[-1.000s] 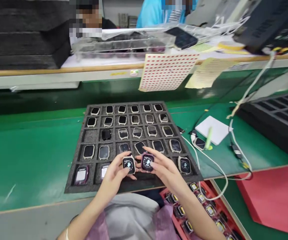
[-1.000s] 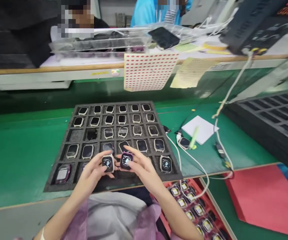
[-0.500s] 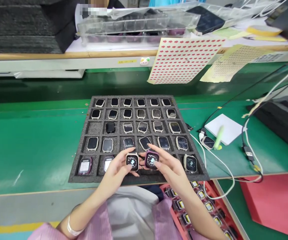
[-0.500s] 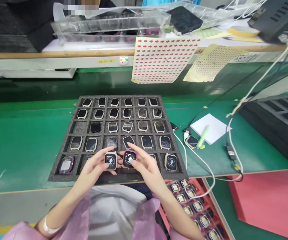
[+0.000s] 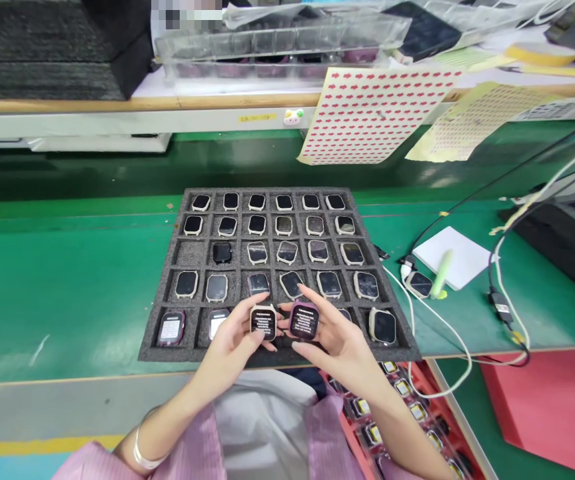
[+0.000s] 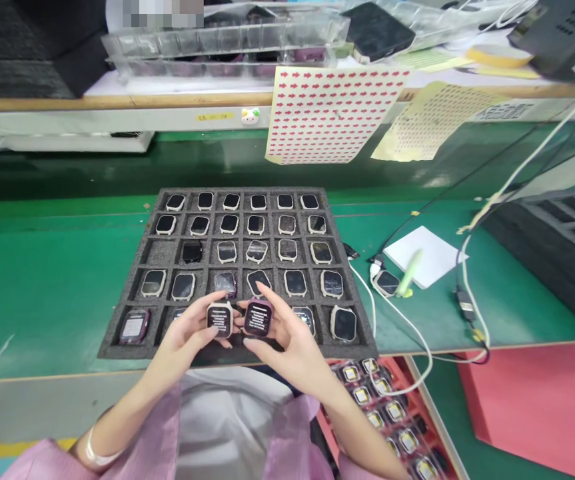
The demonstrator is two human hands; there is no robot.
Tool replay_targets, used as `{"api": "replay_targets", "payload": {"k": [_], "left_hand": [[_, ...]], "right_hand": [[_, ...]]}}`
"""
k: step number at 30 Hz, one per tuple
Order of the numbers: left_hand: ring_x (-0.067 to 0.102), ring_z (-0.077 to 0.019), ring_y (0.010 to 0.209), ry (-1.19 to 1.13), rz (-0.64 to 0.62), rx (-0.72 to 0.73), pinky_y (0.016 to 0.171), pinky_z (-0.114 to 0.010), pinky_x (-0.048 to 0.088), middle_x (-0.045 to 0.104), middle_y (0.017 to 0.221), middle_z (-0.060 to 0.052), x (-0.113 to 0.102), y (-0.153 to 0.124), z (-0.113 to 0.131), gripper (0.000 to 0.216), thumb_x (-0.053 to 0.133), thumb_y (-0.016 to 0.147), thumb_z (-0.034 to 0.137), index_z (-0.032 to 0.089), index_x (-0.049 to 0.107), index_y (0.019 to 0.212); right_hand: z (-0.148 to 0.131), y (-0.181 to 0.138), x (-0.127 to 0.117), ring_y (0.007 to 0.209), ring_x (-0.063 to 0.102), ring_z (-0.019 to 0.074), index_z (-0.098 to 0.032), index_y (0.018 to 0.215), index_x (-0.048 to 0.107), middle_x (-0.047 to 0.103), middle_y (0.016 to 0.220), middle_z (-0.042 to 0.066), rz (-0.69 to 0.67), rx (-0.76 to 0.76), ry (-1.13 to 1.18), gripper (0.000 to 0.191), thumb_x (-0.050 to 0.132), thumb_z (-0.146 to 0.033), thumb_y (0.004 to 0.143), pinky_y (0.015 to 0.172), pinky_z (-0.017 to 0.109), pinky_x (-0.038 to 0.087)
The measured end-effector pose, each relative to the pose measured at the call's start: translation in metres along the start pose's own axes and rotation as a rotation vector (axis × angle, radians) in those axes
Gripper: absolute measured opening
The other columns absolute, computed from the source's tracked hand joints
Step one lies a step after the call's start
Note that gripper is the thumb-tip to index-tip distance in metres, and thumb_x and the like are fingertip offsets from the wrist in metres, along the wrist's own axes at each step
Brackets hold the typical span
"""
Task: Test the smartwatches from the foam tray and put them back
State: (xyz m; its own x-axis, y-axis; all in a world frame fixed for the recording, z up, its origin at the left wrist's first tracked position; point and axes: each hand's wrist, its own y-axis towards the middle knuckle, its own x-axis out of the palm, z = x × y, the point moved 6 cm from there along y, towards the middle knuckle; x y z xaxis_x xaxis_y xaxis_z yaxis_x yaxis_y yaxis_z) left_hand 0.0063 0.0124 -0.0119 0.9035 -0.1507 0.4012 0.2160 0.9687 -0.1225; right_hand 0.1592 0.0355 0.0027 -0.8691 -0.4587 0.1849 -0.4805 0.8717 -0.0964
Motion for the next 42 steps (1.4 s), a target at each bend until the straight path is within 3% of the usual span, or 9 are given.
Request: {"api": "replay_targets", "payload": {"k": [3,8,12,18,30,33,36,39,42], "left_hand": [[0.061,-0.0202,0.097,0.002,0.009,0.0,0.075,-0.028,0.057,0.06,0.111,-0.008,-0.002,-0.001,0.001,0.044,0.054,0.09,0.02,0.022,0.043,0.132],[0.061,-0.0192,0.094,-0.001,0.021,-0.007,0.073,-0.028,0.058,0.061,0.108,-0.009,-0.001,-0.002,0.003,0.044,0.056,0.089,0.024,0.021,0.044,0.131],[0.061,-0.0187,0.087,-0.002,0.055,-0.029,0.068,-0.028,0.058,0.061,0.102,-0.008,0.0,0.0,0.004,0.044,0.061,0.086,0.028,0.02,0.047,0.128],[0.063,-0.0179,0.079,-0.005,0.058,-0.036,0.061,-0.027,0.059,0.062,0.09,-0.006,0.001,0.002,0.006,0.042,0.062,0.085,0.029,0.017,0.05,0.124],[0.063,-0.0185,0.081,0.038,0.028,-0.023,0.062,-0.027,0.058,0.064,0.099,-0.01,0.0,0.002,0.003,0.044,0.057,0.088,0.03,0.016,0.044,0.127],[0.063,-0.0203,0.087,0.262,0.025,-0.018,0.073,-0.034,0.057,0.058,0.114,-0.012,-0.001,-0.002,0.002,0.057,0.062,0.085,0.031,0.021,0.035,0.135],[0.059,-0.0244,0.098,0.7,0.029,0.046,0.089,-0.044,0.051,0.044,0.129,-0.013,0.0,-0.007,0.004,0.066,0.064,0.084,0.03,0.025,0.028,0.139],[0.049,-0.0312,0.116,0.986,0.04,0.111,0.095,-0.049,0.046,0.041,0.128,-0.015,0.003,-0.011,0.004,0.059,0.056,0.088,0.032,0.022,0.027,0.139],[0.05,-0.0321,0.116,1.128,0.065,0.138,0.093,-0.049,0.047,0.042,0.124,-0.016,0.002,-0.014,0.003,0.056,0.051,0.091,0.034,0.018,0.026,0.139]], "right_hand": [[-0.001,-0.002,-0.002,0.111,0.06,0.0221,-0.03,0.145,0.026,0.052,0.133,0.009,-0.04,-0.017,-0.188,0.066,0.057,-0.016,0.088,0.099,0.041,0.048],[-0.013,0.002,-0.001,0.119,0.05,0.0279,-0.025,0.132,0.045,0.051,0.128,0.011,-0.075,-0.234,-0.86,0.052,0.06,-0.015,0.083,0.101,0.048,0.042],[-0.02,0.003,0.0,0.123,0.041,0.0326,-0.021,0.133,0.045,0.045,0.133,0.015,-0.125,-0.308,-1.135,0.057,0.067,-0.024,0.081,0.101,0.053,0.038],[-0.032,-0.005,-0.024,0.116,0.046,0.0315,-0.025,0.134,0.045,0.05,0.125,0.012,0.023,-0.336,-1.176,0.05,0.061,-0.034,0.087,0.095,0.049,0.041],[-0.039,-0.032,-0.089,0.089,0.059,0.0252,-0.022,0.097,0.062,0.063,0.093,0.007,0.406,-0.384,-1.171,0.015,0.057,-0.035,0.09,0.083,0.04,0.045],[-0.038,-0.038,-0.103,0.09,0.058,0.0261,-0.022,0.094,0.061,0.064,0.094,0.007,0.509,-0.375,-1.225,0.017,0.052,-0.036,0.092,0.086,0.042,0.043],[-0.034,-0.04,-0.11,0.091,0.057,0.027,-0.022,0.091,0.06,0.063,0.094,0.008,0.554,-0.347,-1.297,0.021,0.046,-0.037,0.094,0.085,0.044,0.042],[-0.03,-0.041,-0.11,0.09,0.056,0.0263,-0.021,0.089,0.059,0.063,0.092,0.008,0.578,-0.319,-1.293,0.022,0.043,-0.035,0.096,0.084,0.043,0.042],[-0.027,-0.043,-0.103,0.09,0.056,0.0259,-0.021,0.088,0.058,0.061,0.091,0.008,0.574,-0.273,-1.239,0.022,0.042,-0.033,0.096,0.083,0.042,0.043]]}}
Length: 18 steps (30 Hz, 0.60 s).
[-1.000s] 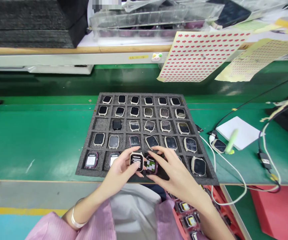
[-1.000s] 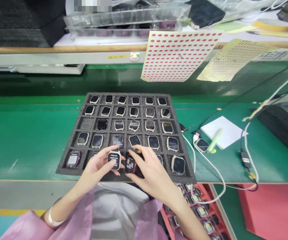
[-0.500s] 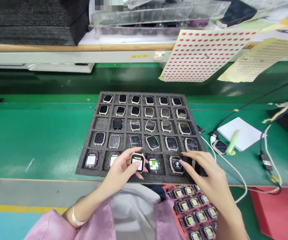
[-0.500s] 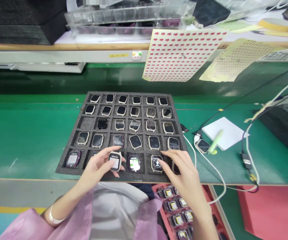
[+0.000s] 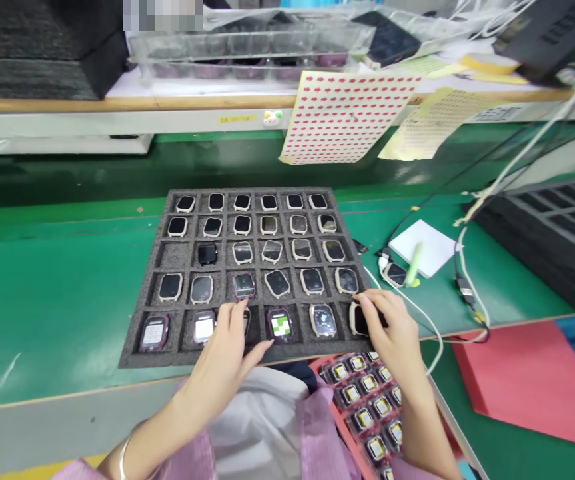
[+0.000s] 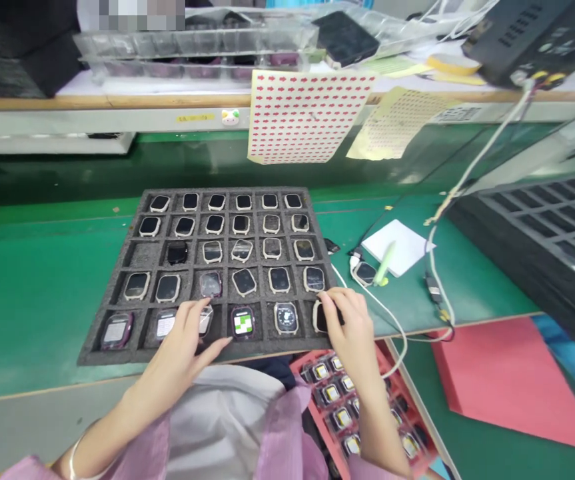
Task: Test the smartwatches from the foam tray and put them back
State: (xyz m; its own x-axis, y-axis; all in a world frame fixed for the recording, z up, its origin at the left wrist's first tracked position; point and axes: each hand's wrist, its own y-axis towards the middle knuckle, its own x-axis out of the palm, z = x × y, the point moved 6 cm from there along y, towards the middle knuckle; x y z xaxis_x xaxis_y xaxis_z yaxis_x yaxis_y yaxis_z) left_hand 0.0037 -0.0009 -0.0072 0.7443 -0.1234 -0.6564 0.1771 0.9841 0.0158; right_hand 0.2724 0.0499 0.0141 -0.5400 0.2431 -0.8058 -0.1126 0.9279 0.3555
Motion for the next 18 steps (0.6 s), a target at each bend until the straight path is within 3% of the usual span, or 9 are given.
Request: {"api": "replay_targets", "payload": {"k": [8,14,18], "left_hand": [[0.048,-0.0325,0.117,0.196,0.107,0.041,0.094,-0.051,0.046,0.038,0.125,-0.018,-0.001,-0.012,-0.01,0.055,0.042,0.094,0.037,0.014,0.022,0.14],[0.053,-0.0311,0.105,0.333,0.253,0.145,0.085,-0.047,0.051,0.046,0.115,-0.018,0.013,-0.009,-0.027,0.053,0.039,0.095,0.041,0.009,0.032,0.136],[0.055,-0.0315,0.098,0.458,0.365,0.227,0.082,-0.047,0.05,0.055,0.106,-0.016,0.014,-0.006,-0.027,0.05,0.043,0.092,0.046,0.01,0.046,0.126]], "right_hand": [[-0.018,-0.037,-0.004,0.099,0.056,0.026,-0.02,0.098,0.057,0.056,0.105,0.011,0.019,0.05,0.093,0.012,0.048,-0.028,0.095,0.087,0.041,0.045],[-0.022,-0.045,-0.008,0.095,0.054,0.0312,-0.019,0.103,0.059,0.058,0.102,0.013,0.002,-0.051,-0.214,0.02,0.046,-0.032,0.095,0.081,0.048,0.047],[-0.023,-0.042,-0.005,0.081,0.058,0.0293,-0.02,0.102,0.06,0.061,0.09,0.011,-0.028,-0.125,-0.311,0.027,0.04,-0.036,0.097,0.068,0.044,0.051]]}}
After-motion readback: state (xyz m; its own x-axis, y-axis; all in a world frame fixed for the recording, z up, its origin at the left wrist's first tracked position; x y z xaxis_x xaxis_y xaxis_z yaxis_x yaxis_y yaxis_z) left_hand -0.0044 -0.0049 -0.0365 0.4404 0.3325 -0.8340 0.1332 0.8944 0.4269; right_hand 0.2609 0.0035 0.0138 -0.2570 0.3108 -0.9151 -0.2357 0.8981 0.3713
